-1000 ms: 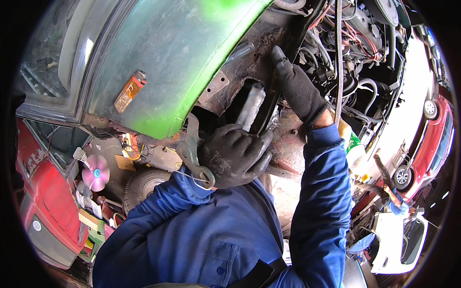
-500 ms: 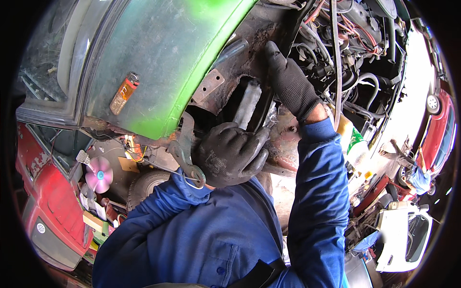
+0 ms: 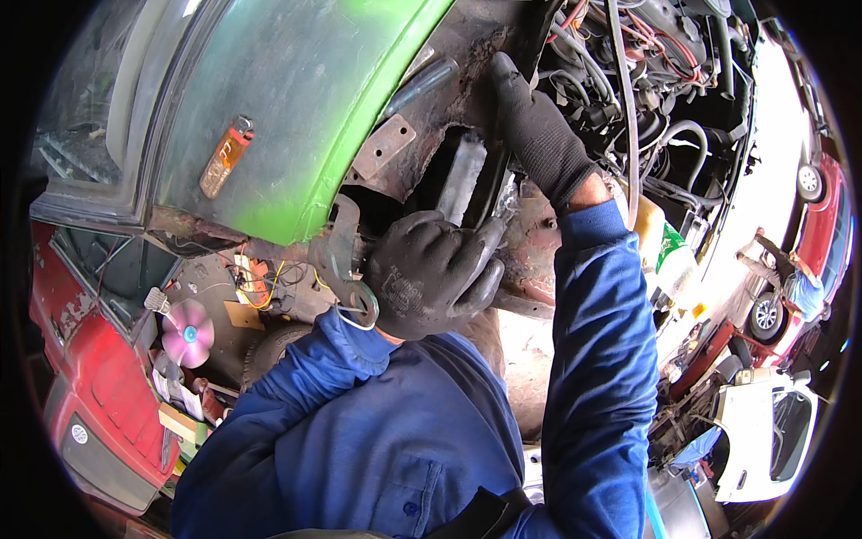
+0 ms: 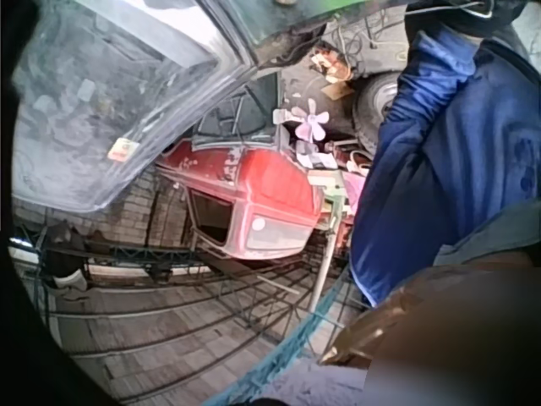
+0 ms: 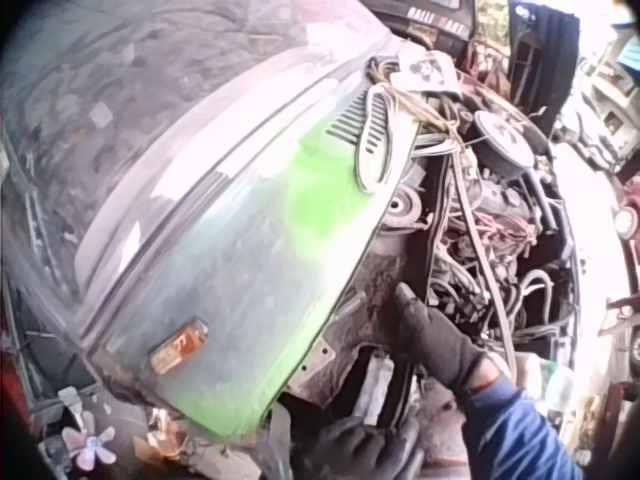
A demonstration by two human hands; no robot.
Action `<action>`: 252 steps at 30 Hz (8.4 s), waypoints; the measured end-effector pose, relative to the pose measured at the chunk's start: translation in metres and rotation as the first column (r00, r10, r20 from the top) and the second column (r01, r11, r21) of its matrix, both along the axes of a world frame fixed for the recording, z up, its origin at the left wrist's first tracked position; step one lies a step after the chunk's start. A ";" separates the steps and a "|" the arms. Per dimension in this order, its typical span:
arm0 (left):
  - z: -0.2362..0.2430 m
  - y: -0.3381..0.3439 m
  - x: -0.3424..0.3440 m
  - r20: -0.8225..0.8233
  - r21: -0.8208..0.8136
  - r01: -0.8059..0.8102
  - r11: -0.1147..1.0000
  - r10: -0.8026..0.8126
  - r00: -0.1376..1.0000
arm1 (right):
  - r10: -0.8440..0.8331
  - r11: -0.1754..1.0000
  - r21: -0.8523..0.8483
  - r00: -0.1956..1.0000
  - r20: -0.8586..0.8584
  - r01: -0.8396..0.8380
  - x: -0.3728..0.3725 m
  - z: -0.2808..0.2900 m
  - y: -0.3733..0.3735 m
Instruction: The person works on the front frame of a green car with the hood open. They use a hammer and chisel to remove rusted sections, then apply a cutting torch to heat and cut metal. They also use an angle grinder to smooth edges and a wrench to adjust components.
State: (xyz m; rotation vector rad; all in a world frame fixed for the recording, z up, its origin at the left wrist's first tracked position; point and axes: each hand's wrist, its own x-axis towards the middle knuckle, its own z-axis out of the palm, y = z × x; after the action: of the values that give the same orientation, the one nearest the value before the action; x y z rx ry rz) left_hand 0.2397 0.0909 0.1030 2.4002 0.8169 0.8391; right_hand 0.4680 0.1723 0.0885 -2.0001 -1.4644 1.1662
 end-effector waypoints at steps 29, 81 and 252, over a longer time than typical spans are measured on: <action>-0.014 -0.017 0.019 0.049 0.135 -0.348 0.928 0.344 0.938 | -0.105 0.994 -0.037 0.931 -0.350 0.099 -0.069 -0.048 -0.483; -0.051 0.022 -0.025 0.182 0.964 -0.108 -0.242 0.309 0.933 | 0.259 0.882 -0.456 0.931 0.259 -0.119 -0.111 -0.749 -0.411; 0.002 0.007 -0.001 -0.278 0.018 -0.035 0.999 0.038 0.960 | -0.472 0.855 -0.287 0.878 -0.080 0.433 0.005 0.107 -0.184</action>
State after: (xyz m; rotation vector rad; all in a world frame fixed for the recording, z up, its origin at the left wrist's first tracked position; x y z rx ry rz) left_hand 0.2390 0.0979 0.1046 2.5577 0.9660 0.5253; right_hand 0.4728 -0.0118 0.1955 -2.2107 -0.7267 1.3034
